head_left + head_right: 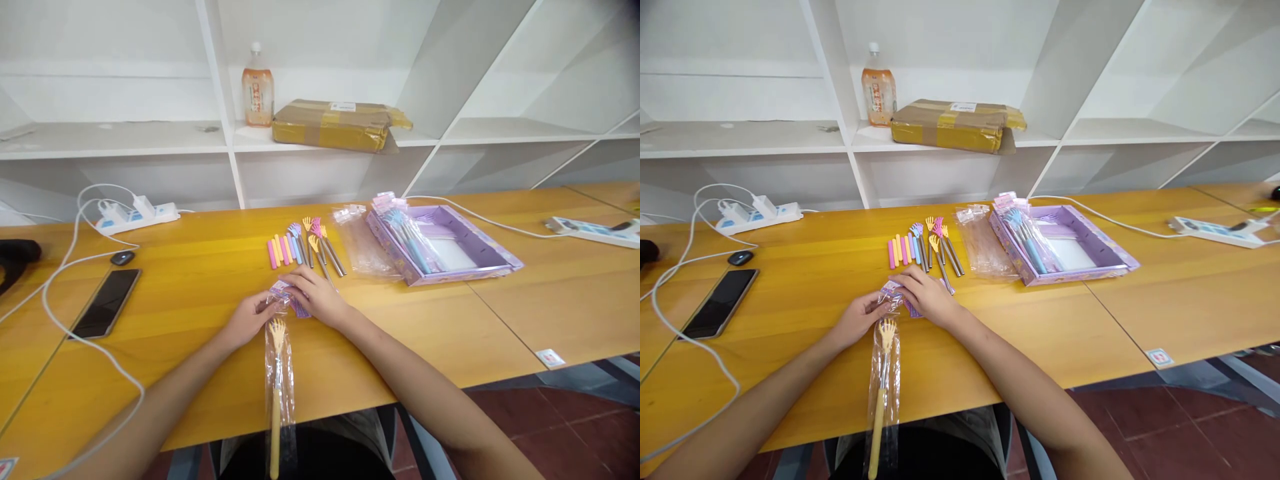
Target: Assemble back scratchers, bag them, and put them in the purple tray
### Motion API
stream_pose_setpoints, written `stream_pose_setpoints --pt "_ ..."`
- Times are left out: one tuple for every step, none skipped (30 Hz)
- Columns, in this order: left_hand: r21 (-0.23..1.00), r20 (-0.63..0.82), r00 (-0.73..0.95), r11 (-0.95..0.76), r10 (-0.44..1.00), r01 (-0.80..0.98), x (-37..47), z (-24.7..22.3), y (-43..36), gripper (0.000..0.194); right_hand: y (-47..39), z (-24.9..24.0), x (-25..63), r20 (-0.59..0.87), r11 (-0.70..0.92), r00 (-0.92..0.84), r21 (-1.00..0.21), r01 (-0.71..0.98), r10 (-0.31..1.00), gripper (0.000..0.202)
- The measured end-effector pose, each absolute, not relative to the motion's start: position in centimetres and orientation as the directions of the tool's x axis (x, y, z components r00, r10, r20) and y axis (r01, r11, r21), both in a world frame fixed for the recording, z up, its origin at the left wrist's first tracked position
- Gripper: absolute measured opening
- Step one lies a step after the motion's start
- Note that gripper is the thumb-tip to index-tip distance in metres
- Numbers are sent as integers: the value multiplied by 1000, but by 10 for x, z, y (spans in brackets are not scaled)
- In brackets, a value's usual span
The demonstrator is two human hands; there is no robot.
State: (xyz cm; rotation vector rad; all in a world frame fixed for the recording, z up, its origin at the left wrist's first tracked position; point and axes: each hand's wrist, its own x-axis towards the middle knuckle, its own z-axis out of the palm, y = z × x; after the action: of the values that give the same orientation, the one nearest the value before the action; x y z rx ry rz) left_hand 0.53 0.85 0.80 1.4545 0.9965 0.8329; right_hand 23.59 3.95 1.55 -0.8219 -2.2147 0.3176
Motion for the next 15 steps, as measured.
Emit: stream_pose_setpoints --pt "991 -35 389 -17 921 129 5 8 8 40 40 16 236 559 768 -526 -454 452 641 31" --pt "991 -33 387 -20 922 132 6 7 8 39 40 17 237 559 771 -531 -460 440 637 30" --pt "991 -32 384 -21 923 133 6 7 8 38 41 18 237 560 775 -535 -467 426 632 29" --pt "991 -31 383 -22 923 134 6 6 8 37 41 18 238 561 778 -540 -474 412 628 27" --pt "991 -30 383 -23 923 133 5 6 8 37 41 19 238 560 781 -545 -480 401 624 26" --pt "991 -27 385 -26 922 132 5 5 8 37 41 20 238 554 784 -556 -482 392 619 25" --pt "991 -23 387 -30 922 131 5 4 8 37 41 21 239 546 787 -571 -482 386 614 24" --pt "990 -18 388 -37 921 133 5 4 8 37 40 22 239 534 789 -587 -482 380 609 24" --pt "989 -12 389 -45 921 137 5 3 8 37 40 23 239 521 789 -602 -489 372 606 24" --pt "989 -6 390 -54 921 140 5 2 8 37 39 24 239 510 786 -611 -501 361 606 25" --pt "989 1 389 -60 921 139 5 2 8 37 38 25 238 507 778 -607 -522 349 612 25" --pt "989 6 389 -62 921 132 5 1 8 38 37 27 238 511 765 -589 -550 336 626 25" --pt "991 8 387 -60 922 122 5 1 8 39 36 29 238 518 746 -560 -583 322 646 25" --pt "992 7 383 -54 924 112 5 0 9 40 36 30 238 523 724 -527 -619 305 670 24" --pt "993 4 379 -48 925 105 5 0 9 41 36 32 238 519 697 -499 -657 287 694 23"
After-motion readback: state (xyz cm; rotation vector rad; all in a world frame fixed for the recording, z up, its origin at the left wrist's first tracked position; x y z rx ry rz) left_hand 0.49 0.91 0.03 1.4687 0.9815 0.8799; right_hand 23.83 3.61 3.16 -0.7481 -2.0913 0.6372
